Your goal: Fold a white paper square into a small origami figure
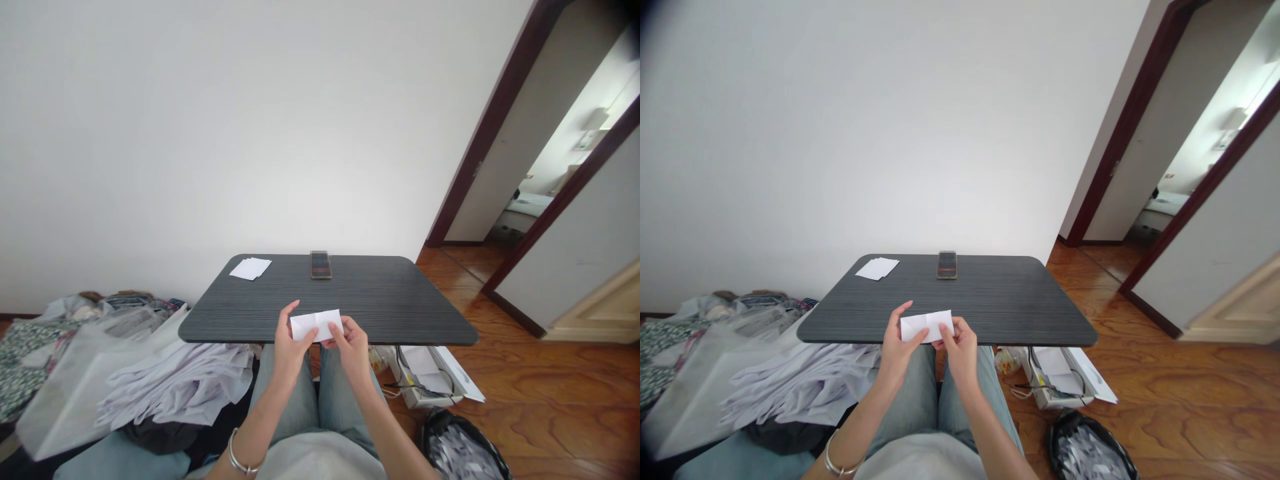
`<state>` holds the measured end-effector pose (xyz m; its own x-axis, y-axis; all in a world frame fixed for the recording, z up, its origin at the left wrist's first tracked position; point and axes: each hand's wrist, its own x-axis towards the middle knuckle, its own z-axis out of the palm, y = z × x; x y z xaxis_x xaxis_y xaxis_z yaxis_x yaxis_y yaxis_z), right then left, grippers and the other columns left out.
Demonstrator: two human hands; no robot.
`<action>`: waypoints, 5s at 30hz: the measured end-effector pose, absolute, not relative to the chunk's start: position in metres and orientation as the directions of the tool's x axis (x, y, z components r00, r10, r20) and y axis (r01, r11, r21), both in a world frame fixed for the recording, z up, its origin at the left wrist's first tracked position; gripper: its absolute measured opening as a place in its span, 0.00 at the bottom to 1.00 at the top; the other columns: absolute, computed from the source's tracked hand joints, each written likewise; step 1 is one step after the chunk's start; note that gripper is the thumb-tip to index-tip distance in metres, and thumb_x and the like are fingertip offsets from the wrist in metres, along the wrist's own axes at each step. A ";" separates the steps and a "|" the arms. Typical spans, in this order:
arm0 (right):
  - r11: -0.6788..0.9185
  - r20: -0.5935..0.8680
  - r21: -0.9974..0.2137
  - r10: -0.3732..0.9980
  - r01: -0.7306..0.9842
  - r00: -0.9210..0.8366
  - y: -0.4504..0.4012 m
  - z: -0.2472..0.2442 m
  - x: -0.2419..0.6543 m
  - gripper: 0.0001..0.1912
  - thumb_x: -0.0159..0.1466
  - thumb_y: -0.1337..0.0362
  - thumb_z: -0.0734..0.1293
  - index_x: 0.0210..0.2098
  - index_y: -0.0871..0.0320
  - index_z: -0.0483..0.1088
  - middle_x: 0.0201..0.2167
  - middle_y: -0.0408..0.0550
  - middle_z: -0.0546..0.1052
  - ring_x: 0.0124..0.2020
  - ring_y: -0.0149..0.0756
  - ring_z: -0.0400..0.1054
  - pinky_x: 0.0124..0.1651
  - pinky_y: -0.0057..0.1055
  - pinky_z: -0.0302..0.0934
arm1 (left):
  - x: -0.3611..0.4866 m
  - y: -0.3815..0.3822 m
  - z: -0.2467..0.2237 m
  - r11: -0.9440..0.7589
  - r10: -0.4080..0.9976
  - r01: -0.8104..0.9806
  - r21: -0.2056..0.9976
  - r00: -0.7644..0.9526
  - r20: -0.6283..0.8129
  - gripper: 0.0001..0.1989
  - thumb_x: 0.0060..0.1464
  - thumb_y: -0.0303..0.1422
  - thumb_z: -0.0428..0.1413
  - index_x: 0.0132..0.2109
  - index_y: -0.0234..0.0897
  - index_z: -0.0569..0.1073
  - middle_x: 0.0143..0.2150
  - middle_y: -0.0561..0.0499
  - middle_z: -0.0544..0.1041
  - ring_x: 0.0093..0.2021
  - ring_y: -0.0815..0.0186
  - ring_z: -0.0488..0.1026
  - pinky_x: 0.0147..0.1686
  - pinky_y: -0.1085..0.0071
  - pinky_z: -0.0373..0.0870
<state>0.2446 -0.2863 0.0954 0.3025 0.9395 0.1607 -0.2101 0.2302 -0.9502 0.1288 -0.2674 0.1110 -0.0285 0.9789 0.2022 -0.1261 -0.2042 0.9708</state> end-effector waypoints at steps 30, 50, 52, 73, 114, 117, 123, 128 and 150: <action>0.236 0.161 -0.946 0.938 -0.224 0.308 -0.284 0.088 0.250 0.13 0.56 0.54 0.64 0.32 0.59 0.70 0.24 0.43 0.69 0.23 0.31 0.62 0.19 0.24 0.64 | 0.126 -0.267 0.106 -0.163 0.986 -0.189 0.968 0.004 0.167 0.14 0.42 0.35 0.60 0.36 0.36 0.66 0.28 0.55 0.67 0.26 0.71 0.64 0.24 0.78 0.63; 0.113 0.060 -0.957 0.978 -0.265 0.202 -0.288 0.094 0.255 0.18 0.52 0.50 0.68 0.23 0.61 0.66 0.14 0.44 0.73 0.13 0.28 0.65 0.16 0.21 0.60 | 0.125 -0.265 0.109 -0.168 0.985 -0.149 0.974 -0.054 0.161 0.15 0.40 0.35 0.61 0.34 0.35 0.65 0.24 0.57 0.66 0.22 0.73 0.63 0.21 0.79 0.61; 0.140 0.085 -0.958 0.972 -0.249 0.217 -0.287 0.091 0.254 0.18 0.52 0.51 0.67 0.23 0.61 0.66 0.14 0.44 0.73 0.14 0.28 0.66 0.17 0.22 0.61 | 0.125 -0.264 0.107 -0.167 0.986 -0.155 0.974 -0.052 0.161 0.15 0.40 0.35 0.61 0.34 0.36 0.65 0.24 0.57 0.65 0.22 0.73 0.63 0.21 0.79 0.61; 0.106 0.065 -0.962 0.984 -0.252 0.165 -0.293 0.094 0.260 0.20 0.51 0.49 0.68 0.20 0.61 0.66 0.16 0.47 0.75 0.13 0.27 0.66 0.16 0.21 0.60 | 0.125 -0.265 0.105 -0.131 0.991 -0.227 0.965 -0.017 0.131 0.17 0.40 0.36 0.62 0.37 0.36 0.66 0.25 0.56 0.69 0.23 0.71 0.66 0.24 0.77 0.62; -0.020 -0.019 -0.986 1.000 -0.168 -0.003 -0.285 0.083 0.250 0.16 0.48 0.55 0.71 0.22 0.65 0.72 0.14 0.47 0.74 0.13 0.29 0.65 0.17 0.22 0.60 | 0.119 -0.260 0.106 -0.187 0.974 -0.047 0.981 0.119 0.191 0.28 0.40 0.30 0.60 0.51 0.37 0.63 0.29 0.54 0.70 0.27 0.69 0.67 0.25 0.75 0.65; -0.017 -0.013 -0.983 1.000 -0.182 -0.025 -0.286 0.085 0.254 0.15 0.48 0.56 0.71 0.21 0.64 0.71 0.15 0.46 0.74 0.14 0.28 0.66 0.17 0.22 0.60 | 0.116 -0.259 0.107 -0.196 0.971 -0.033 0.980 0.130 0.199 0.29 0.40 0.30 0.60 0.52 0.37 0.63 0.29 0.54 0.70 0.26 0.70 0.67 0.25 0.75 0.65; -0.024 -0.016 -0.979 0.999 -0.205 -0.040 -0.289 0.092 0.265 0.14 0.48 0.56 0.71 0.20 0.63 0.69 0.15 0.45 0.75 0.14 0.26 0.66 0.18 0.21 0.60 | 0.111 -0.259 0.113 -0.193 0.971 -0.035 0.981 0.137 0.196 0.30 0.41 0.30 0.60 0.53 0.37 0.62 0.29 0.54 0.70 0.25 0.70 0.66 0.25 0.75 0.65; -0.027 -0.024 -0.975 1.000 -0.221 -0.019 -0.290 0.090 0.277 0.14 0.48 0.57 0.71 0.19 0.62 0.68 0.15 0.45 0.75 0.14 0.26 0.66 0.17 0.20 0.60 | 0.110 -0.259 0.114 -0.183 0.975 -0.045 0.982 0.120 0.187 0.30 0.40 0.31 0.61 0.53 0.37 0.62 0.29 0.54 0.70 0.26 0.70 0.67 0.25 0.75 0.66; -0.055 -0.044 -0.982 0.997 -0.181 -0.066 -0.287 0.088 0.254 0.15 0.47 0.56 0.70 0.21 0.64 0.70 0.16 0.46 0.75 0.14 0.27 0.66 0.17 0.21 0.60 | 0.115 -0.260 0.112 -0.222 0.964 0.007 0.975 0.152 0.219 0.29 0.41 0.30 0.59 0.53 0.36 0.62 0.31 0.53 0.71 0.26 0.70 0.66 0.27 0.74 0.64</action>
